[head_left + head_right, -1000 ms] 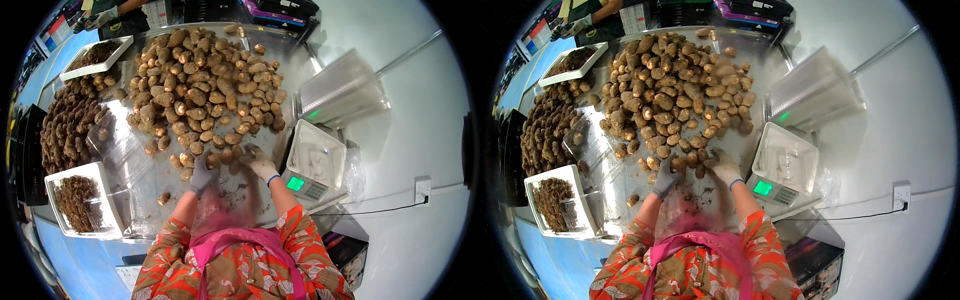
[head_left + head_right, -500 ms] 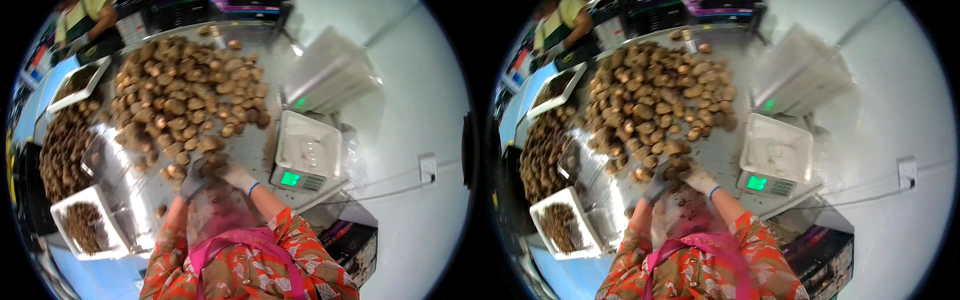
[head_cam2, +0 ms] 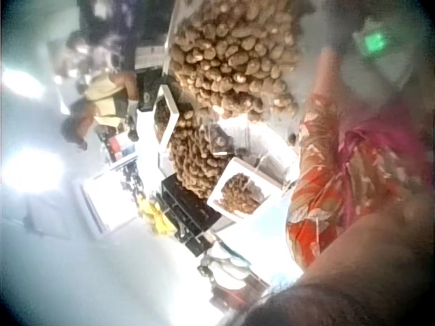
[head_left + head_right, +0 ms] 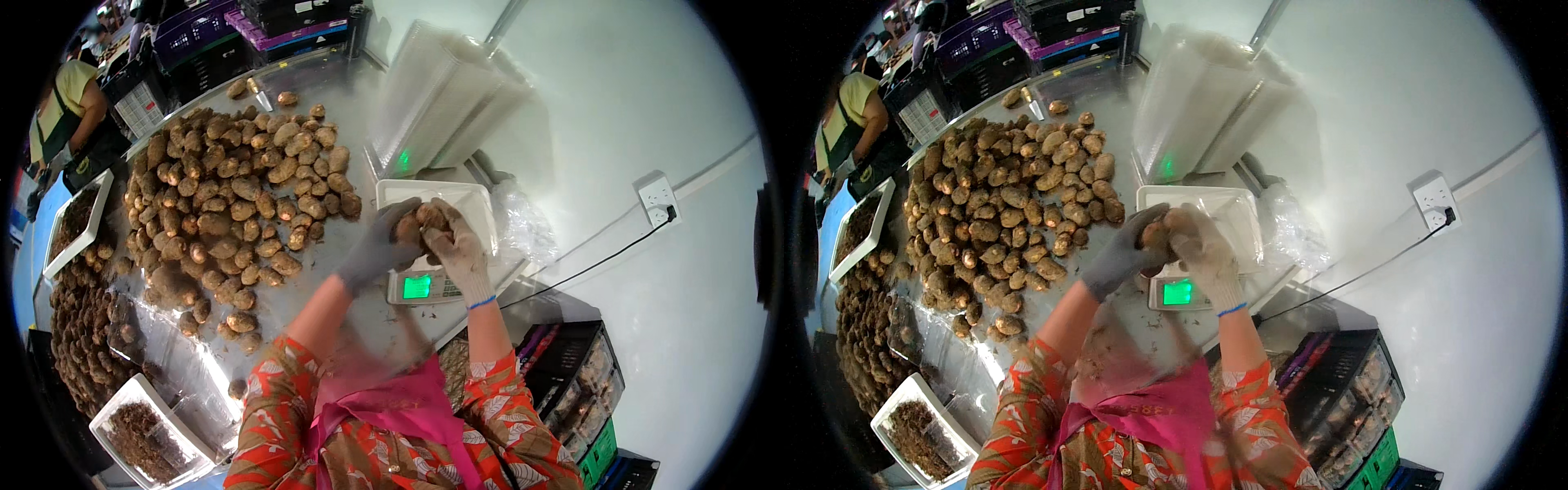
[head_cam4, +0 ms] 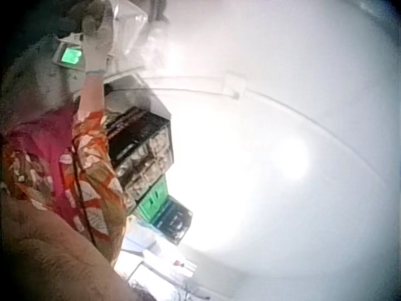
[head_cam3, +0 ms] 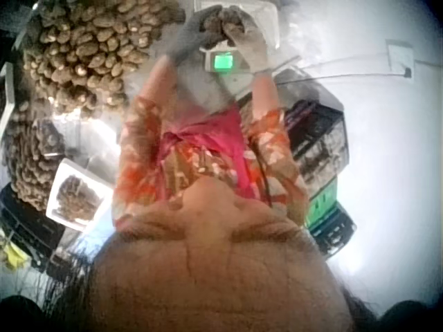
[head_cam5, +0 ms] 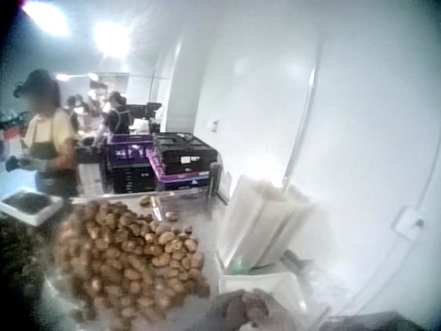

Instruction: The person selects potatoes from a large pile on a metal table, places them into a plastic tray on a digital scale, and then transfers the weighed potatoes into a black crate. This process is repeated multiple times throughout the video.

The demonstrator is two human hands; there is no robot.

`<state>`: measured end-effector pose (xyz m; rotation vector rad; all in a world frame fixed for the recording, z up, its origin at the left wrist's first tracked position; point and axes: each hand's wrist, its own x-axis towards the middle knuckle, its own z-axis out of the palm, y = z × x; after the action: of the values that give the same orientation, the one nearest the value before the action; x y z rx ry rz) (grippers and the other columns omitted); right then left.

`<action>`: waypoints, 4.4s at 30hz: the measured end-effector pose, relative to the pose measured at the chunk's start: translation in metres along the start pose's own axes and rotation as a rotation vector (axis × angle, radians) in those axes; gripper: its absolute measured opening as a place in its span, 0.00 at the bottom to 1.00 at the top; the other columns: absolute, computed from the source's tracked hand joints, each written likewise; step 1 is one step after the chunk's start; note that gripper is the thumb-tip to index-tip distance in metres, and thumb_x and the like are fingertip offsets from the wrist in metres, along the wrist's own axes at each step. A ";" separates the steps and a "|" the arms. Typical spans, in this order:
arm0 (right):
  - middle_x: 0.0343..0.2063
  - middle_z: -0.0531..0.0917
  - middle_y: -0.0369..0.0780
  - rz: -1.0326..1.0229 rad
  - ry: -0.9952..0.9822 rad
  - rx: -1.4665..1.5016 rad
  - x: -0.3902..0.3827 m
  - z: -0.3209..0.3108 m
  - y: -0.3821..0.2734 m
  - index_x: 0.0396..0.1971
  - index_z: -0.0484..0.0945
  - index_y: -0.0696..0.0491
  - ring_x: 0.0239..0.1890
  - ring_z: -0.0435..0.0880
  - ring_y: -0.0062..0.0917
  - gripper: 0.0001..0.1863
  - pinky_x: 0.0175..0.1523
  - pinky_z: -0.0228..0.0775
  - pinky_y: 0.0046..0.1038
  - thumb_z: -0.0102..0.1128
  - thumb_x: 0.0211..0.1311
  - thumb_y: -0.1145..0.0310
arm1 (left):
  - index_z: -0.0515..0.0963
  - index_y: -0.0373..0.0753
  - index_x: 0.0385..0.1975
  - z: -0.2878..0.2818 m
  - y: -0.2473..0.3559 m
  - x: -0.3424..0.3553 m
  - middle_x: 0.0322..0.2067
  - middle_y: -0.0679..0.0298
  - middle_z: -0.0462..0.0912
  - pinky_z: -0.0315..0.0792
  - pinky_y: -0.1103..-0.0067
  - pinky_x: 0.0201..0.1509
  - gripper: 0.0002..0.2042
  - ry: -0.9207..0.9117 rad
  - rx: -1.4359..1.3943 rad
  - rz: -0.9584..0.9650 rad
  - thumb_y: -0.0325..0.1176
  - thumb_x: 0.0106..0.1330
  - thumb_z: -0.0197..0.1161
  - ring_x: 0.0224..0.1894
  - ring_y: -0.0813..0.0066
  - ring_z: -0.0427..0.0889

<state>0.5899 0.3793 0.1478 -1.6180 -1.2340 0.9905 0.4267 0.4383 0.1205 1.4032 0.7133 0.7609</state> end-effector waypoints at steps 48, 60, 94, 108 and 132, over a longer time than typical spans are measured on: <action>0.43 0.77 0.43 -0.555 -0.404 -0.938 0.020 0.312 0.027 0.35 0.82 0.52 0.45 0.76 0.40 0.18 0.46 0.70 0.38 0.63 0.46 0.57 | 0.78 0.45 0.46 -0.183 -0.142 -0.220 0.52 0.49 0.73 0.72 0.64 0.50 0.18 0.970 1.014 -0.393 0.38 0.54 0.66 0.51 0.47 0.75; 0.43 0.77 0.43 -0.489 -0.460 -0.685 0.017 0.211 0.036 0.32 0.77 0.51 0.50 0.76 0.36 0.14 0.51 0.70 0.34 0.64 0.46 0.61 | 0.76 0.41 0.46 -0.188 -0.155 -0.198 0.60 0.45 0.64 0.68 0.63 0.61 0.23 0.944 1.129 -0.272 0.36 0.46 0.70 0.60 0.44 0.66; 0.38 0.82 0.39 -0.367 0.154 -0.379 -0.080 -0.026 0.110 0.38 0.79 0.57 0.42 0.81 0.27 0.10 0.48 0.72 0.27 0.63 0.55 0.75 | 0.69 0.39 0.59 -0.053 -0.064 -0.140 0.52 0.54 0.73 0.68 0.71 0.58 0.33 0.664 0.242 -0.153 0.24 0.48 0.68 0.53 0.58 0.73; 0.42 0.81 0.44 -0.174 0.368 -0.157 -0.106 -0.078 0.140 0.38 0.81 0.54 0.43 0.82 0.34 0.10 0.48 0.74 0.29 0.64 0.54 0.71 | 0.70 0.49 0.58 0.090 0.015 0.042 0.54 0.44 0.69 0.75 0.62 0.50 0.31 -0.059 0.994 0.078 0.42 0.50 0.68 0.45 0.45 0.79; 0.42 0.80 0.41 -0.296 0.112 -0.089 -0.128 -0.076 0.153 0.44 0.80 0.55 0.47 0.79 0.28 0.16 0.51 0.71 0.29 0.64 0.54 0.72 | 0.75 0.36 0.37 0.027 -0.063 -0.112 0.30 0.65 0.77 0.72 0.82 0.32 0.16 0.222 -0.409 -0.372 0.45 0.69 0.54 0.29 0.76 0.76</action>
<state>0.6815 0.2196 0.0406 -1.4825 -1.4074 0.6602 0.3862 0.3299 0.0577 0.7944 0.9017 0.7211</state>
